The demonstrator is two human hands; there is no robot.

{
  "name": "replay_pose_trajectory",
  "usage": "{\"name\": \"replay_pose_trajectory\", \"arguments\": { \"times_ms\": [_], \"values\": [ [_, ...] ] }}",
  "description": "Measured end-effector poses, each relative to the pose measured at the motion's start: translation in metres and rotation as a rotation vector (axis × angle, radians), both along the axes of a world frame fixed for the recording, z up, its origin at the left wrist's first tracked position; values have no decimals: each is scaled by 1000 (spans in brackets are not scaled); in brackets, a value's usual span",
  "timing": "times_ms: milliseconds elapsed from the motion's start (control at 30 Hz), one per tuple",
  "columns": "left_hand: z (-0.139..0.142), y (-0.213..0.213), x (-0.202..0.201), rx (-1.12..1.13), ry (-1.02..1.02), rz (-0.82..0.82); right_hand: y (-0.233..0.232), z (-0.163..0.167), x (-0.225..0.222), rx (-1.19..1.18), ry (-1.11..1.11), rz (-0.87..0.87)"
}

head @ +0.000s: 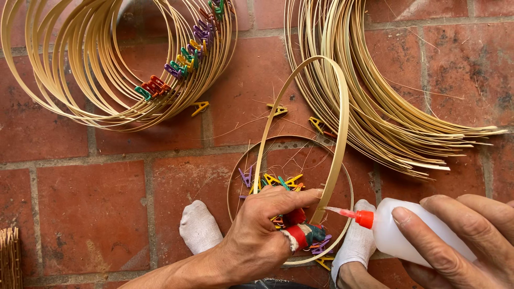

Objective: The person sits on a tiled floor and assembles bamboo strips into circular frames. They apply glue to the ends of the strips, join them to form a circle, and secure the joint with a colorful clothespin. The person repeats this process to create multiple bamboo rings.

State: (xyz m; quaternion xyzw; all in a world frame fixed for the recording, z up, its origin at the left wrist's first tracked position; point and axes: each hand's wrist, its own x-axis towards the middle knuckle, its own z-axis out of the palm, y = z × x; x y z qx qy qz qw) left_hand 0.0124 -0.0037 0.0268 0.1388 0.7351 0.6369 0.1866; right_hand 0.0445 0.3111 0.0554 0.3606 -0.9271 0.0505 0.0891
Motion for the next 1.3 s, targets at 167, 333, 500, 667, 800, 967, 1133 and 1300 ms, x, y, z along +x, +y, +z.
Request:
{"name": "replay_pose_trajectory", "arguments": {
  "times_ms": [167, 333, 500, 667, 800, 967, 1133, 1300],
  "values": [
    [-4, -3, 2, 58, 3, 18, 0, 9, -24, -39, -4, 17],
    [-6, -8, 3, 90, -92, 60, 4, -21, -38, -238, -9, -34],
    [-5, -17, 9, 294, -342, 162, 38, -129, -9, -625, -85, -453],
    [-12, -31, 14, 391, -329, 226, 81, -234, 21, -821, -105, -927],
    [-18, -43, 21, 286, -415, 320, 74, -267, 41, -875, 56, -1006],
    [-16, -42, 23, 240, -337, 346, 46, -261, 68, -814, -148, -1258],
    [-14, -23, 22, 383, -437, 369, -1, -251, 50, -617, -444, -611],
    [-19, -22, 21, 298, -396, 233, -58, -254, 3, -318, -486, -160]
  ]
}}
